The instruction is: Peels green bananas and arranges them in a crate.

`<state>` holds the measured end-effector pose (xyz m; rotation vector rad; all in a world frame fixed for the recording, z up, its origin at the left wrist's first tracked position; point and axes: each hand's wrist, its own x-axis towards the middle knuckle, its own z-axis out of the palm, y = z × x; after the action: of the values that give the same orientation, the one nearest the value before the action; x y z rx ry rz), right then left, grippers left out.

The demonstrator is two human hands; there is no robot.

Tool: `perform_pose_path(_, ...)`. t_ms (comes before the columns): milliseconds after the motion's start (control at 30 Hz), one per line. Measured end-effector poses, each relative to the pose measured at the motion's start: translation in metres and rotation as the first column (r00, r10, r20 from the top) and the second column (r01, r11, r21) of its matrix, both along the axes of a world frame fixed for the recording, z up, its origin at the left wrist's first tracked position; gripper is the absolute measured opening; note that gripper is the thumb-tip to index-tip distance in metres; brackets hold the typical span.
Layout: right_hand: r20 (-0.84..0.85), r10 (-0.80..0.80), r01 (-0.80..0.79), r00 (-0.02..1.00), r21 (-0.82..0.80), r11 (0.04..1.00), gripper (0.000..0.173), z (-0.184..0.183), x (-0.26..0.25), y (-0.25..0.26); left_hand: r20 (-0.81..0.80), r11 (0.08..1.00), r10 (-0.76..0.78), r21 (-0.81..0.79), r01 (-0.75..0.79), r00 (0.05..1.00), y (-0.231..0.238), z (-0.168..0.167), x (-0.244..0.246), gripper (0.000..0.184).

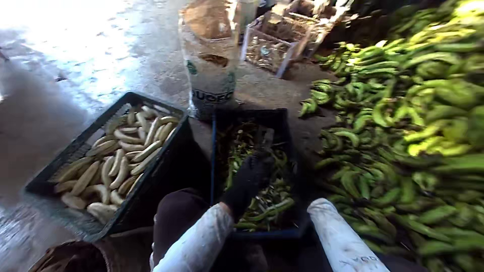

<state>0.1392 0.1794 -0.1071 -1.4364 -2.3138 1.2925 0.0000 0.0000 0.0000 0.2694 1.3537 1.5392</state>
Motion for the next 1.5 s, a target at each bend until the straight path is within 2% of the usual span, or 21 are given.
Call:
perform_pose_path(33, -0.139, -0.122, 0.113, 0.983, -0.073, 0.991, 0.067, 0.014, 0.009, 0.000, -0.055, 1.000, -0.015, -0.009, 0.014, 0.998, 0.000, -0.005, 0.002, 0.044)
perform_pose_path(100, -0.410, -0.309, 0.234, 0.858, -0.223, 0.946, 0.062, 0.038, 0.023, 0.000, -0.174, 0.999, -0.041, 0.022, 0.045, 0.984, -0.003, -0.017, 0.009, 0.045)
perform_pose_path(167, -0.656, -0.368, 0.222, 0.660, -0.297, 0.929, 0.052, 0.046, 0.032, 0.004, -0.274, 0.994, -0.040, 0.083, 0.066, 0.961, -0.006, -0.026, 0.021, 0.047)
perform_pose_path(200, -0.706, -0.379, 0.212, 0.598, -0.317, 0.924, 0.051, 0.064, 0.033, 0.000, -0.306, 0.989, -0.052, 0.119, 0.092, 0.951, -0.008, -0.027, 0.027, 0.048)
perform_pose_path(267, -0.713, -0.331, 0.177, 0.618, -0.283, 0.942, 0.051, 0.105, 0.034, -0.016, -0.327, 0.983, -0.095, 0.121, 0.141, 0.940, -0.014, -0.022, 0.040, 0.053)
perform_pose_path(367, -0.691, -0.253, 0.147, 0.677, -0.210, 0.967, 0.057, 0.132, 0.040, -0.027, -0.271, 0.981, -0.129, 0.103, 0.162, 0.954, -0.018, -0.015, 0.056, 0.054)
perform_pose_path(433, -0.756, -0.269, 0.127, 0.596, -0.242, 0.962, 0.048, 0.135, 0.042, -0.026, -0.244, 0.959, -0.166, 0.186, 0.214, 0.956, -0.021, -0.017, 0.061, 0.055)
perform_pose_path(500, -0.830, -0.334, 0.034, 0.448, -0.357, 0.934, 0.029, 0.127, 0.045, -0.020, -0.168, 0.930, -0.185, 0.289, 0.227, 0.968, -0.028, -0.013, 0.064, 0.054)
perform_pose_path(600, -0.817, -0.473, -0.074, 0.329, -0.522, 0.850, 0.025, 0.117, 0.053, -0.012, 0.099, 0.891, -0.233, 0.420, 0.171, 0.967, -0.036, -0.009, 0.067, 0.040)
perform_pose_path(667, -0.777, -0.519, -0.031, 0.357, -0.565, 0.825, 0.027, 0.113, 0.051, -0.017, 0.268, 0.863, -0.249, 0.498, 0.087, 0.931, -0.039, -0.012, 0.067, 0.035)
perform_pose_path(733, -0.771, -0.508, -0.018, 0.384, -0.556, 0.831, 0.025, 0.108, 0.048, -0.023, 0.286, 0.874, -0.230, 0.481, 0.068, 0.930, -0.038, -0.011, 0.066, 0.035)
perform_pose_path(833, -0.803, -0.437, 0.014, 0.406, -0.473, 0.881, 0.024, 0.105, 0.041, -0.031, 0.098, 0.919, -0.170, 0.374, 0.122, 0.981, -0.036, -0.016, 0.063, 0.042)
perform_pose_path(900, -0.812, -0.376, 0.081, 0.446, -0.381, 0.921, 0.033, 0.101, 0.043, -0.036, -0.086, 0.945, -0.156, 0.276, 0.174, 0.984, -0.038, -0.020, 0.066, 0.056)
perform_pose_path(967, -0.795, -0.326, 0.147, 0.512, -0.293, 0.945, 0.046, 0.104, 0.044, -0.041, -0.180, 0.947, -0.207, 0.210, 0.243, 0.962, -0.039, -0.021, 0.068, 0.064)
perform_pose_path(1067, -0.732, -0.228, 0.222, 0.642, -0.108, 0.969, 0.060, 0.114, 0.045, -0.054, -0.281, 0.946, -0.295, 0.050, 0.321, 0.913, -0.043, -0.028, 0.075, 0.062)
perform_pose_path(1167, -0.664, -0.192, 0.260, 0.723, 0.005, 0.965, 0.058, 0.116, 0.046, -0.056, -0.377, 0.958, -0.286, -0.089, 0.273, 0.881, -0.041, -0.032, 0.080, 0.056)
perform_pose_path(1267, -0.680, -0.232, 0.273, 0.696, -0.049, 0.961, 0.057, 0.112, 0.051, -0.056, -0.424, 0.983, -0.120, 0.073, 0.166, 0.898, -0.032, -0.015, 0.081, 0.054)
perform_pose_path(1333, -0.710, -0.225, 0.249, 0.667, -0.073, 0.966, 0.057, 0.111, 0.053, -0.054, -0.451, 0.922, 0.018, 0.353, 0.160, 0.892, -0.028, 0.003, 0.081, 0.054)
perform_pose_path(1400, -0.722, -0.235, 0.241, 0.650, -0.096, 0.966, 0.057, 0.113, 0.052, -0.056, -0.455, 0.834, 0.118, 0.528, 0.160, 0.883, -0.023, 0.016, 0.084, 0.062)
perform_pose_path(1467, -0.749, -0.252, 0.228, 0.613, -0.138, 0.964, 0.056, 0.122, 0.051, -0.057, -0.475, 0.875, 0.083, 0.455, 0.163, 0.876, -0.019, 0.008, 0.087, 0.060)
perform_pose_path(1500, -0.765, -0.271, 0.222, 0.584, -0.170, 0.960, 0.056, 0.128, 0.050, -0.058, -0.490, 0.941, -0.044, 0.272, 0.201, 0.871, -0.020, -0.005, 0.086, 0.058)
